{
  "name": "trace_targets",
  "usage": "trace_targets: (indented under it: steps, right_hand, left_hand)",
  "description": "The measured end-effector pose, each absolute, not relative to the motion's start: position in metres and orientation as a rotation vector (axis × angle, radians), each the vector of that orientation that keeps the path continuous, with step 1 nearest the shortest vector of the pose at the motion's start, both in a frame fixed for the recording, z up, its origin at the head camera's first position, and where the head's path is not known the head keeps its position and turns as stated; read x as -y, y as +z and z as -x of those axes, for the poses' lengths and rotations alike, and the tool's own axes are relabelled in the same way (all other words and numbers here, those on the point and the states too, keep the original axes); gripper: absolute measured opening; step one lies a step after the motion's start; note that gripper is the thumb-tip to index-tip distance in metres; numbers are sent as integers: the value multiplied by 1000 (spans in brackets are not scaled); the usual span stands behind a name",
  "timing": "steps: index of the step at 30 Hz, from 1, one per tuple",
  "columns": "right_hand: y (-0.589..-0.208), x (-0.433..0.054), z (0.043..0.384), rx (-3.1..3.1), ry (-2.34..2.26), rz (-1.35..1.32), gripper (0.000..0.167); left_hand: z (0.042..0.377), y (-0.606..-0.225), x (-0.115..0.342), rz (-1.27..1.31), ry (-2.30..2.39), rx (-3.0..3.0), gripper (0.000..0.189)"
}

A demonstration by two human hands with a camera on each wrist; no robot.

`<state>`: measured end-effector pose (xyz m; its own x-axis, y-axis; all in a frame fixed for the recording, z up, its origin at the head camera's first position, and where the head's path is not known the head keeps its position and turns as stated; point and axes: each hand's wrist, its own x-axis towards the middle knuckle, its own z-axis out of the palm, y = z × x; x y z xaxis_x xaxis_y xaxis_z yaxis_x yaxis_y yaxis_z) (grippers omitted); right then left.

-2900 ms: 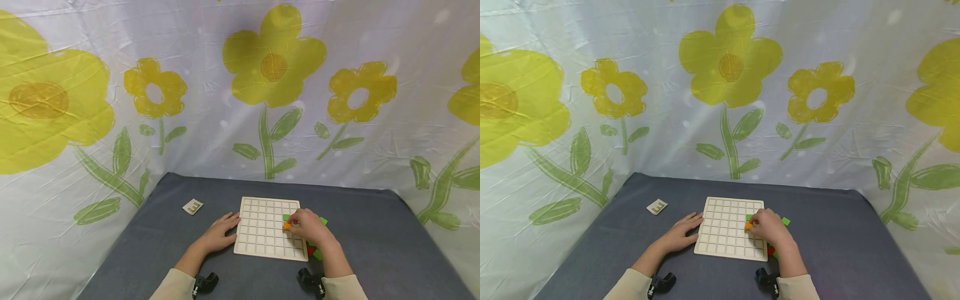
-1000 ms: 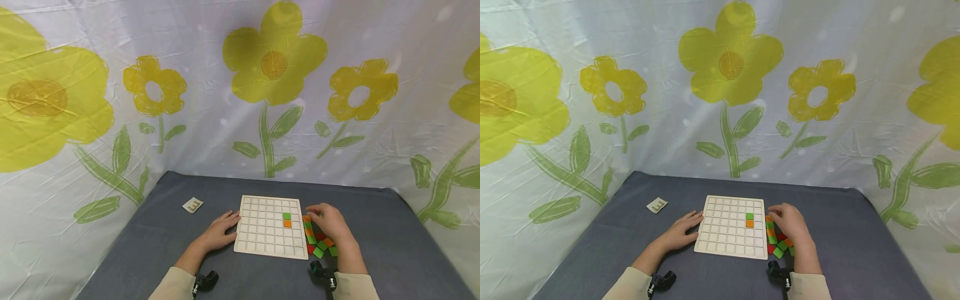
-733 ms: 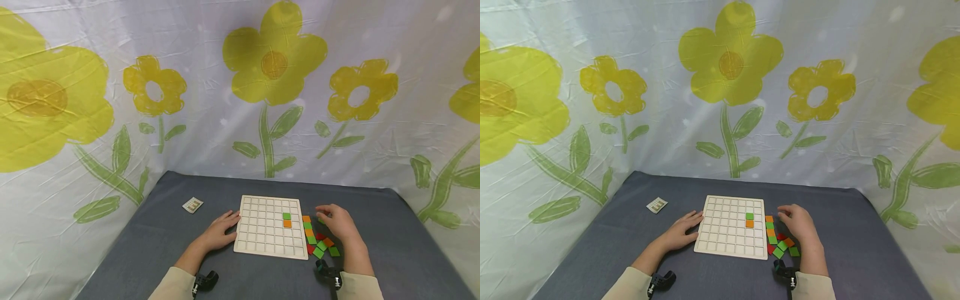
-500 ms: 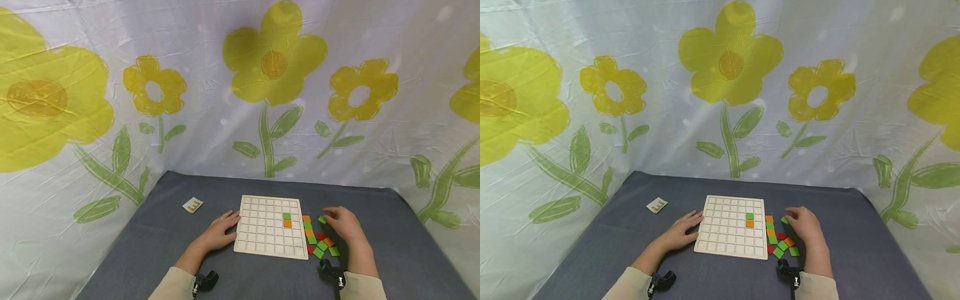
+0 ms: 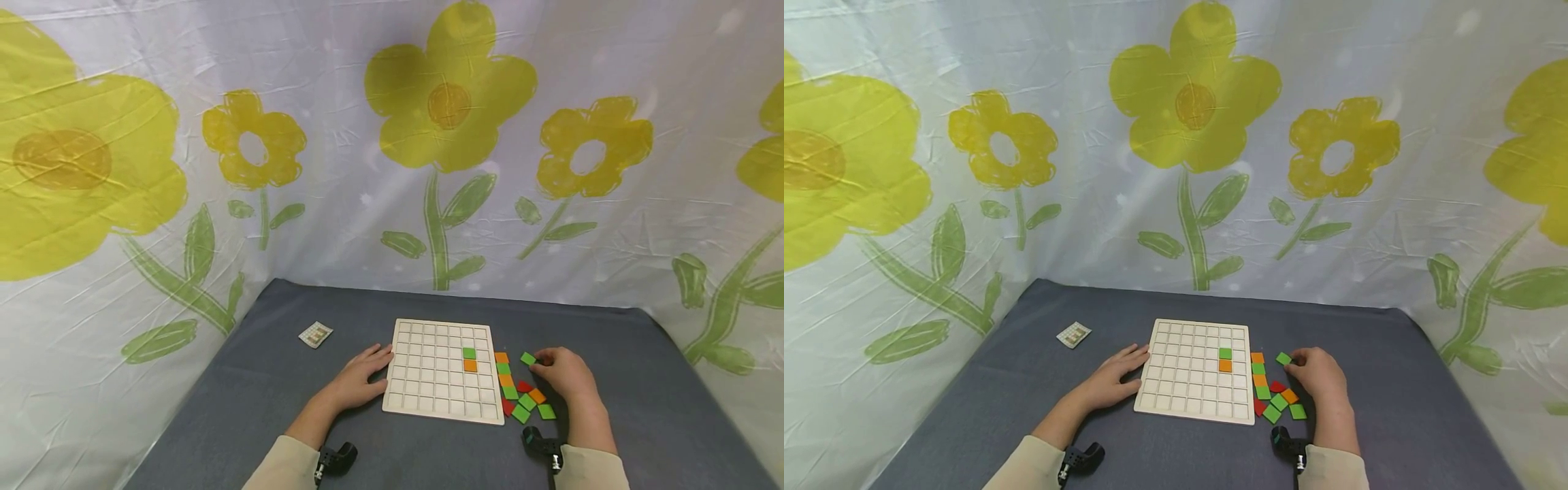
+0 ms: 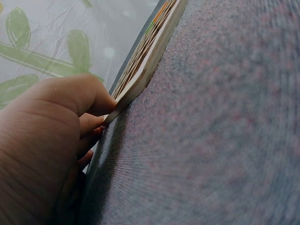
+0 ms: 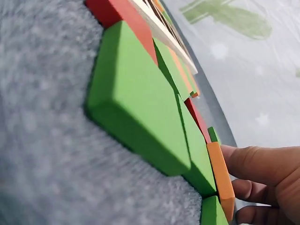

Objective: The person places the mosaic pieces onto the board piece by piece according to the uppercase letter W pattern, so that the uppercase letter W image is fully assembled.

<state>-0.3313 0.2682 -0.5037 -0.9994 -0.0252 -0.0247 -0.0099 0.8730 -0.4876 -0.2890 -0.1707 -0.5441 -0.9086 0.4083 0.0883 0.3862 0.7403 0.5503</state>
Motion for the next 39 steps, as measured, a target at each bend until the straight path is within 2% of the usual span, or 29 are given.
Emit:
trace_targets:
  steps: [10, 18, 28, 39]
  right_hand:
    - [-502, -271, 326, -3000, -841, 63, 37]
    - [-484, -268, 318, -3004, -939, 140, 39]
    - [-463, -245, 305, -3005, -978, 272, 37]
    - [-456, -214, 300, -2930, -1013, 410, 32]
  left_hand:
    - [288, -545, 171, -682, 899, -2892, 61]
    - [288, -546, 171, -681, 916, -2888, 60]
    - [289, -546, 171, -677, 920, -2890, 60]
    - [290, -546, 172, -692, 929, -2891, 59]
